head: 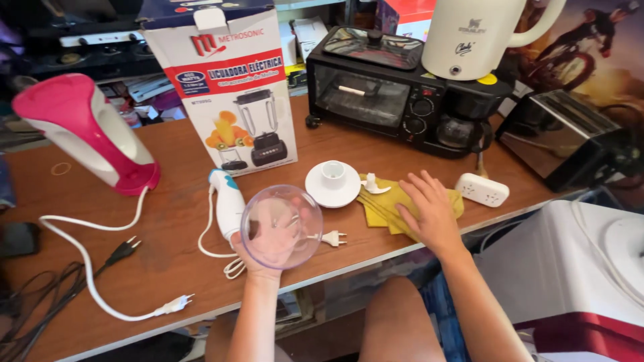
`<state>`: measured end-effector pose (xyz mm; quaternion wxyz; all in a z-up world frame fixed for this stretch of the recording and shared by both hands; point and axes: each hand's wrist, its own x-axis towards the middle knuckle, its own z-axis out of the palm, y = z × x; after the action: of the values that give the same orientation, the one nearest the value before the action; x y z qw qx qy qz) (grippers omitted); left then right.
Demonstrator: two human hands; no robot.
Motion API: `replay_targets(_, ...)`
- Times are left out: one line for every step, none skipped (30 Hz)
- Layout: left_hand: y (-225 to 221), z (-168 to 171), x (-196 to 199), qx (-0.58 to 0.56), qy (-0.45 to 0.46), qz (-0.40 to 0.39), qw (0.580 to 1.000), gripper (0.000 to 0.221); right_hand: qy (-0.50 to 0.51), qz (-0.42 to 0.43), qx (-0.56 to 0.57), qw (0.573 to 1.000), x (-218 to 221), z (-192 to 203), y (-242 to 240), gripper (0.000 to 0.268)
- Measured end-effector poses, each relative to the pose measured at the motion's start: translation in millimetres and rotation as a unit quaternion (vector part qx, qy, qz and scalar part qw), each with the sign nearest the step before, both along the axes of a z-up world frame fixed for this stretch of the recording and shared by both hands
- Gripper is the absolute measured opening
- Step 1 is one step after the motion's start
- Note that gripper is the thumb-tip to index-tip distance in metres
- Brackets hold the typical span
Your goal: Unboxing, cleaning, and assembling the components of a hand blender on a cluttered workspace.
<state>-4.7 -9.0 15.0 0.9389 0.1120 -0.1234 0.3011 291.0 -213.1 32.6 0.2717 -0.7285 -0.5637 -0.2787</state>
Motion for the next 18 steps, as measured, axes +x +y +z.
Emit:
replay_targets(2.5, -3.5, 0.5, 0.002, 0.002, 0.003, 1.000, 0.077, 0.002, 0.003, 0.002, 1.000, 3.6, -3.3, 2.9, 0.053)
replay_targets(4.6, -7.2, 1.6, -0.009, -0.002, -0.001, 1.000, 0.076, 0.007, -0.023, -0.009, 1.000, 8.0, -5.8, 5.7, 0.061)
replay_targets(7.0, -10.8, 2.3, -0.021, -0.007, -0.004, 1.000, 0.075, 0.012, -0.049, -0.021, 0.998, 12.1, -8.2, 8.9, 0.070)
replay_targets(7.8, -17.1, 3.6, -0.020, -0.006, 0.000, 1.000, 0.075, 0.013, -0.045, -0.020, 0.999, 21.6, -13.3, 10.0, 0.070)
replay_targets(8.7, -23.2, 4.6, -0.026, -0.004, -0.009, 1.000, 0.074, 0.054, -0.116, -0.109, 0.986, 30.8, -18.3, 11.4, 0.082)
replay_targets(10.9, -28.3, 7.4, -0.030, -0.004, -0.017, 0.999, 0.073, 0.093, -0.185, -0.195, 0.959, 41.7, -21.6, 14.1, 0.096)
replay_targets(12.8, -30.1, 7.3, -0.028, -0.006, -0.013, 1.000, 0.073, 0.091, -0.181, -0.193, 0.960, 40.4, -22.4, 15.8, 0.096)
replay_targets(14.3, -32.2, 8.2, -0.027, -0.007, -0.015, 0.999, 0.071, 0.077, -0.206, -0.248, 0.943, 39.9, -22.4, 17.1, 0.093)
replay_targets(15.9, -34.5, 9.0, -0.027, -0.009, -0.018, 0.999, 0.070, 0.063, -0.231, -0.302, 0.923, 39.3, -22.6, 18.5, 0.092)
replay_targets(16.8, -34.9, 10.0, -0.027, -0.011, -0.014, 0.999, 0.070, 0.060, -0.228, -0.302, 0.924, 39.4, -18.0, 21.6, 0.092)
replay_targets(17.7, -35.5, 10.8, -0.040, 0.029, -0.006, 0.999, 0.078, 0.074, -0.228, -0.309, 0.920, 39.4, -13.5, 24.7, 0.084)
replay_targets(18.5, -35.8, 12.6, -0.053, 0.068, 0.001, 0.996, 0.086, 0.087, -0.228, -0.317, 0.917, 39.9, -7.9, 27.4, 0.078)
replay_targets(17.3, -35.9, 10.4, -0.053, 0.065, 0.005, 0.996, 0.086, 0.083, -0.225, -0.317, 0.918, 42.0, -8.6, 27.5, 0.078)
replay_targets(17.4, -34.8, 9.5, -0.067, 0.036, -0.013, 0.997, 0.079, 0.089, -0.245, -0.283, 0.923, 45.1, -8.1, 28.5, 0.062)
replay_targets(17.4, -33.5, 8.8, -0.079, 0.006, -0.031, 0.996, 0.072, 0.096, -0.265, -0.248, 0.927, 48.5, -7.5, 29.5, 0.046)
replay_targets(19.4, -35.7, 9.4, -0.077, 0.002, -0.030, 0.997, 0.072, 0.092, -0.263, -0.245, 0.928, 50.4, -6.1, 30.5, 0.046)
replay_targets(21.3, -37.8, 10.2, -0.074, 0.009, -0.031, 0.997, 0.077, 0.085, -0.272, -0.212, 0.935, 52.6, -4.7, 31.4, 0.040)
replay_targets(23.5, -39.7, 11.9, -0.071, 0.016, -0.032, 0.997, 0.081, 0.078, -0.282, -0.179, 0.940, 55.3, -3.1, 31.9, 0.036)
